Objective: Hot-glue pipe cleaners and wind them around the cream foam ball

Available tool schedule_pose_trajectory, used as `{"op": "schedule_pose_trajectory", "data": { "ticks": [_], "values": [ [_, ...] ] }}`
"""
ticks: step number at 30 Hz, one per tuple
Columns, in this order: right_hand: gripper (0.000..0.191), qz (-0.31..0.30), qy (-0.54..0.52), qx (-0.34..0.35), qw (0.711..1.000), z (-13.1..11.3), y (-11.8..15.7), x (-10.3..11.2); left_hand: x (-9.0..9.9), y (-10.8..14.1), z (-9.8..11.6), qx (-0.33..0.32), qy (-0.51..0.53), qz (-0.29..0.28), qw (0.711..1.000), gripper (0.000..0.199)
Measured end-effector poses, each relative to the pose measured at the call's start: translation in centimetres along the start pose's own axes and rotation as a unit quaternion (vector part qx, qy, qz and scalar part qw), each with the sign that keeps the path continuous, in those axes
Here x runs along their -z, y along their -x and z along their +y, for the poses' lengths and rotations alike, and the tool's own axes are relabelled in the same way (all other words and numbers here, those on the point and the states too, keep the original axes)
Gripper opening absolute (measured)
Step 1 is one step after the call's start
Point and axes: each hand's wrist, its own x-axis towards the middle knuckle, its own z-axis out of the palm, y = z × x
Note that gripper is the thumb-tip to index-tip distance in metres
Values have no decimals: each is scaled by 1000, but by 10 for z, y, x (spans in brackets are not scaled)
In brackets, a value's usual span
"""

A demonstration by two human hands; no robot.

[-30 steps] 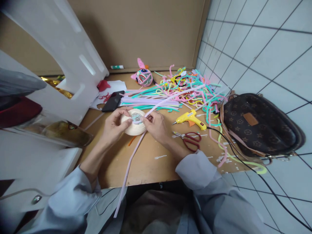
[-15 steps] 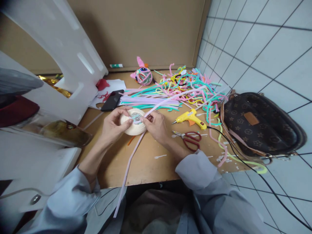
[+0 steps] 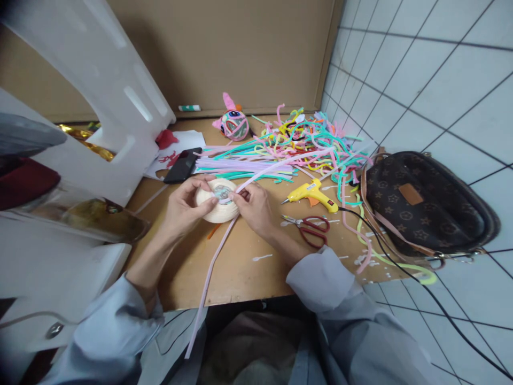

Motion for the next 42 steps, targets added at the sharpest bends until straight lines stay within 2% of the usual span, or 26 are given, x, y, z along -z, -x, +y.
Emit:
{"op": "schedule_pose_trajectory", "data": {
  "ticks": [29,42],
  "values": [
    [9,-3,29,26,999,3,2,-1,0,0,2,7,-12,-4,1000,23],
    [8,0,32,12,999,1,3,-2,-1,0,1,11,-3,-3,1000,21]
  ]
}}
